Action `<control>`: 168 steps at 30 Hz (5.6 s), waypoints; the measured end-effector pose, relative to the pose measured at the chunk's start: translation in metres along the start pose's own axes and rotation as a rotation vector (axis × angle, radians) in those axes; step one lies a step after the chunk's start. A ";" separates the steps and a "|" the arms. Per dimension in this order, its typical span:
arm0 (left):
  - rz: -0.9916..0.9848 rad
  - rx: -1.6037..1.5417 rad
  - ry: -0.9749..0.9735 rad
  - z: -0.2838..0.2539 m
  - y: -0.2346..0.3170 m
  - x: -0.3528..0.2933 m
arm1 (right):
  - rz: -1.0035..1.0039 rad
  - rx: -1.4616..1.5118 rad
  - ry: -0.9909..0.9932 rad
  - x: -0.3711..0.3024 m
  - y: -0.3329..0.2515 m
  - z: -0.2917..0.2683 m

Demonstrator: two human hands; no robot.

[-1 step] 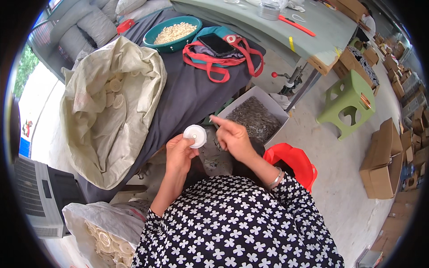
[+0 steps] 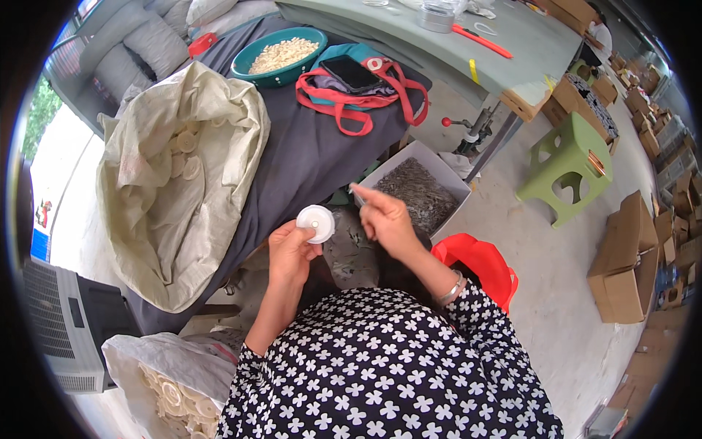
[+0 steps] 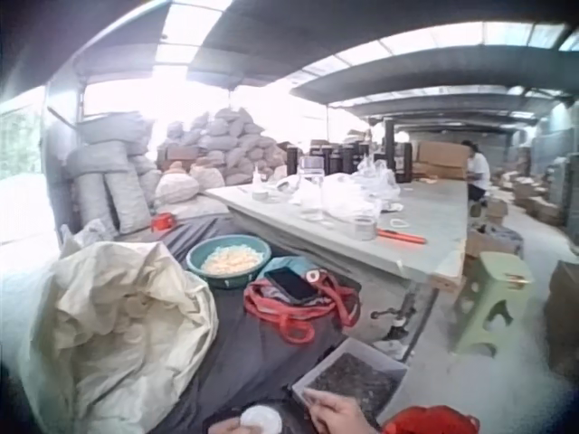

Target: Assembling small metal pins or springs into white circular plastic components.

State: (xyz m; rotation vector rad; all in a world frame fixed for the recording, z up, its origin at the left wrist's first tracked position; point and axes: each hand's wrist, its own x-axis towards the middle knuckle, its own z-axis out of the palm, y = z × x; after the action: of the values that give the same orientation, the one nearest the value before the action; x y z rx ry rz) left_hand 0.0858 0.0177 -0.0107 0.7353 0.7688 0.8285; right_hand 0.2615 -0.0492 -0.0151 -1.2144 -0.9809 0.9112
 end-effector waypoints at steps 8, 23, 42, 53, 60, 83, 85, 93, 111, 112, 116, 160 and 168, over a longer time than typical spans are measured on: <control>0.051 0.021 0.012 -0.015 0.000 -0.004 | 0.109 -0.825 0.255 0.028 0.102 -0.121; 0.012 -0.099 -0.146 -0.006 -0.006 0.001 | 0.222 -0.431 0.156 0.045 0.100 -0.110; -0.037 -0.219 -0.350 0.027 -0.007 0.002 | -0.319 -0.242 -0.123 0.011 -0.002 0.000; 0.063 0.388 -0.220 -0.004 -0.015 0.011 | -0.181 -0.353 -0.271 0.012 -0.011 0.008; -0.025 0.250 -0.140 -0.022 -0.020 0.023 | -0.111 -0.448 -0.286 0.028 -0.006 0.016; -0.161 0.168 -0.213 -0.066 -0.056 0.048 | -0.349 -0.614 -0.412 0.090 0.002 0.044; -0.166 0.096 -0.172 -0.064 -0.055 0.046 | -0.247 -0.736 -0.614 0.056 0.012 0.036; 0.078 0.305 -0.099 -0.035 -0.009 -0.001 | -0.169 -0.477 -0.233 0.038 -0.005 0.014; 0.182 1.960 1.787 -0.201 0.143 -0.286 | -0.082 -1.056 -0.284 0.060 0.066 0.004; 0.383 1.961 1.717 -0.185 0.147 -0.273 | -0.100 -1.060 -0.290 0.060 0.067 0.006; 1.064 1.589 1.069 -0.106 0.165 -0.160 | -0.118 -1.017 -0.241 0.053 0.070 0.002; 0.204 0.197 -0.119 -0.004 0.046 -0.010 | -0.484 -0.588 -0.270 -0.009 -0.074 0.033; 0.388 0.258 -0.101 0.004 0.037 -0.020 | -0.457 -0.743 -0.304 -0.017 -0.080 0.029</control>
State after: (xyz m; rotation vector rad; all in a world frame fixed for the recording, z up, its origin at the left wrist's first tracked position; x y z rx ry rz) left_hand 0.0665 0.0173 0.0268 1.1725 0.6571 1.0421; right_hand 0.2313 -0.0662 0.0642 -1.3784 -1.8573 0.3629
